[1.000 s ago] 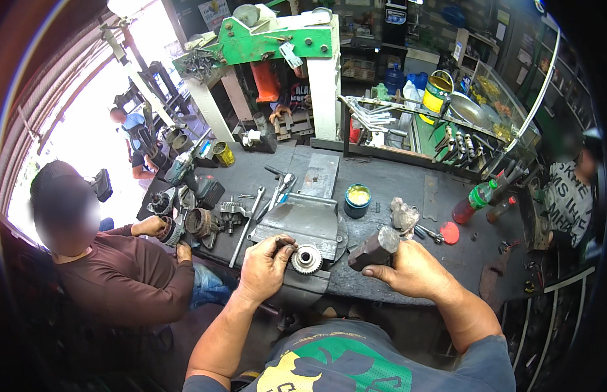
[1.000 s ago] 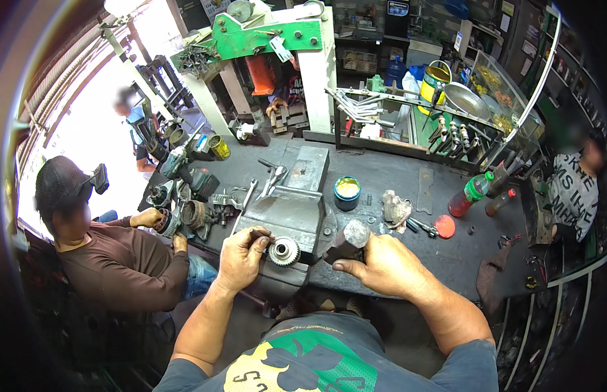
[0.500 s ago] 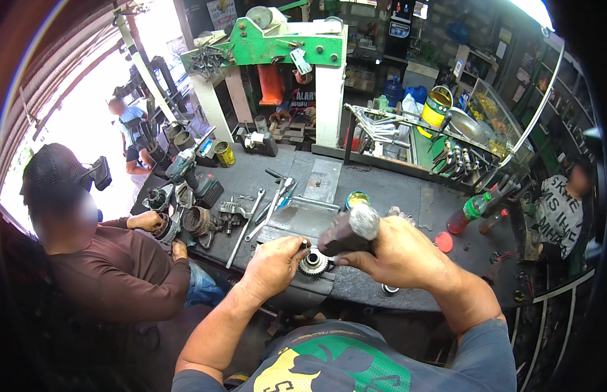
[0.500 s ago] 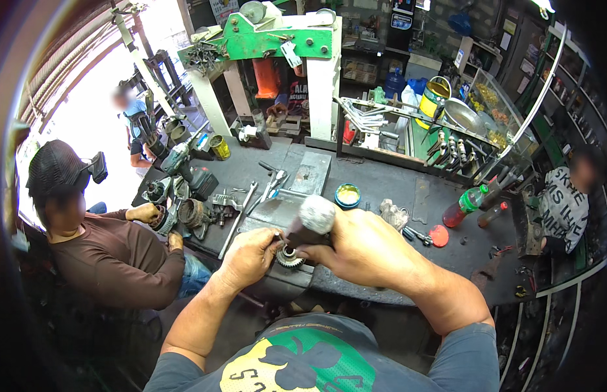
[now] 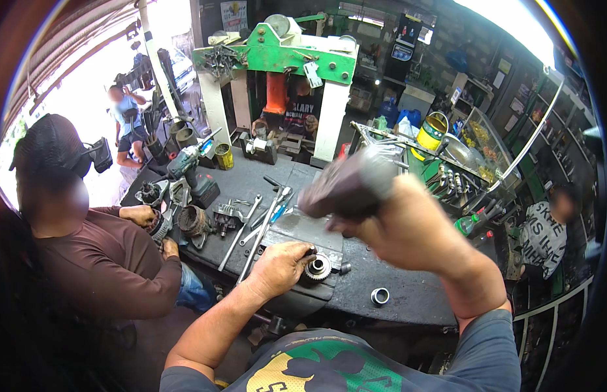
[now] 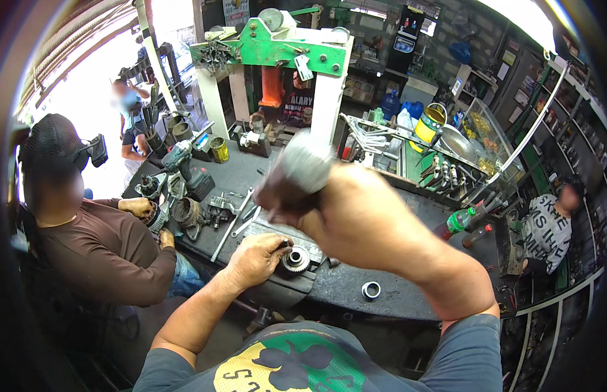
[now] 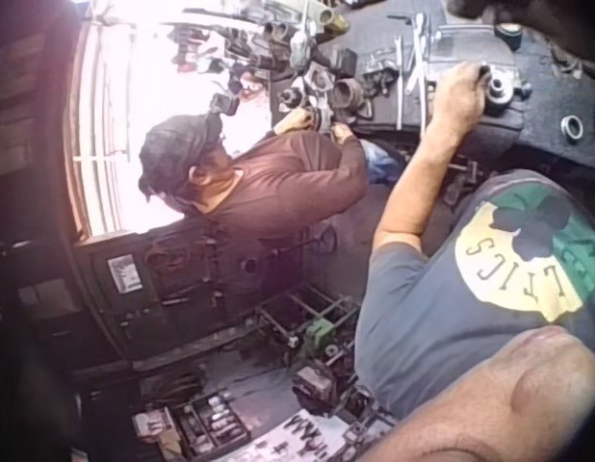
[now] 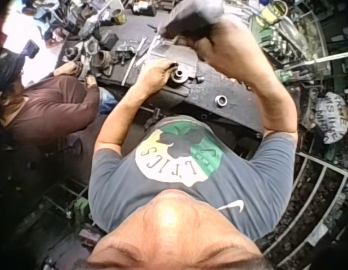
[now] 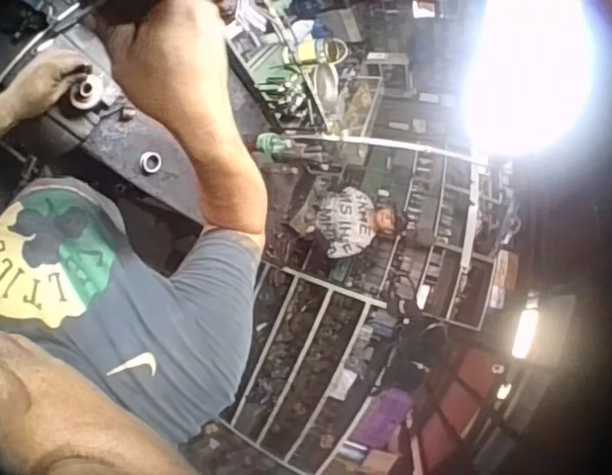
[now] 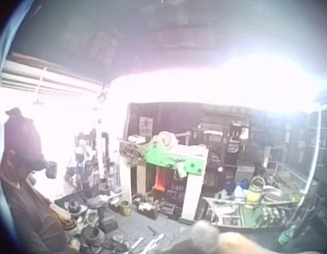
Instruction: The person assembles a mechanical gear assembly on a workbench. They use a hammer to tap a bearing into place, wipe the part with a cloth, and use pliers to adjust a small component. The person also retrieves a part from a shelf and returns to the bench to continue assembly.
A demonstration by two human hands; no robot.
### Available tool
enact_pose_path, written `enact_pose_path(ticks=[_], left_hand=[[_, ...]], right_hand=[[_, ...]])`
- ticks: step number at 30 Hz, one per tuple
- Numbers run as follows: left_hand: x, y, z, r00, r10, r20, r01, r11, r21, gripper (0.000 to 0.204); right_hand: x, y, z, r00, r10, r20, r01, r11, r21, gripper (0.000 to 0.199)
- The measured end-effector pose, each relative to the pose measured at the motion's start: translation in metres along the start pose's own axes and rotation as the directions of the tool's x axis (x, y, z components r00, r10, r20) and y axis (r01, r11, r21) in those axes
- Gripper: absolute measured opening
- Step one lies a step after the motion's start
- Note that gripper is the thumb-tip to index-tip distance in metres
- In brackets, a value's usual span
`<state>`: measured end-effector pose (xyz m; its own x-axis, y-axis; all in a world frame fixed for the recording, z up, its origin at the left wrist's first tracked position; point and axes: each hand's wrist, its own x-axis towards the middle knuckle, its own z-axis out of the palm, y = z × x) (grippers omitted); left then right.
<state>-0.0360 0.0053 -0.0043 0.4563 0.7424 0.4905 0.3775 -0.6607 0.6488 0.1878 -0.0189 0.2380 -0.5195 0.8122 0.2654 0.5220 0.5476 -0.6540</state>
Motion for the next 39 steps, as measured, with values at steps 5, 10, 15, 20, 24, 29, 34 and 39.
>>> enact_pose_path(ticks=[5, 10, 15, 20, 24, 29, 34, 39], left_hand=[[0.002, -0.002, 0.0, 1.0, -0.018, 0.018, 0.018, 1.0, -0.007, 0.014], [-0.004, -0.014, 0.003, 0.998, -0.03, 0.05, 0.03, 0.999, -0.015, 0.012], [0.003, -0.008, 0.0, 0.998, 0.006, 0.06, -0.008, 1.0, 0.029, 0.014], [0.001, -0.001, -0.007, 0.999, 0.023, 0.049, -0.023, 1.0, 0.016, 0.016], [-0.006, -0.008, -0.004, 0.999, 0.012, 0.04, -0.013, 1.0, 0.015, 0.017], [0.007, 0.0, -0.007, 0.99, -0.004, 0.14, -0.007, 0.997, 0.076, 0.017], [0.001, 0.005, -0.014, 0.976, -0.208, -0.063, 0.191, 0.96, -0.206, 0.014], [-0.022, 0.016, -0.012, 0.959, -0.258, -0.118, 0.226, 0.946, -0.231, 0.016]], right_hand=[[0.003, 0.014, 0.02, 0.963, 0.245, 0.113, -0.247, 0.969, 0.003, 0.031], [-0.012, 0.04, 0.054, 0.875, 0.41, 0.256, -0.289, 0.868, -0.404, 0.047], [-0.017, 0.049, 0.052, 0.922, 0.353, 0.161, -0.267, 0.878, -0.398, 0.055], [-0.004, 0.002, 0.01, 0.992, -0.05, -0.117, 0.045, 0.998, -0.05, 0.03], [0.002, -0.004, 0.017, 0.982, 0.019, -0.189, 0.001, 0.995, 0.102, 0.024], [-0.026, 0.044, 0.052, 0.868, 0.459, 0.19, -0.352, 0.838, -0.418, 0.057], [-0.063, 0.056, 0.046, 0.949, 0.31, 0.059, -0.311, 0.95, 0.006, 0.04], [-0.105, 0.073, 0.041, 0.907, 0.417, 0.058, -0.414, 0.908, -0.06, 0.038]])
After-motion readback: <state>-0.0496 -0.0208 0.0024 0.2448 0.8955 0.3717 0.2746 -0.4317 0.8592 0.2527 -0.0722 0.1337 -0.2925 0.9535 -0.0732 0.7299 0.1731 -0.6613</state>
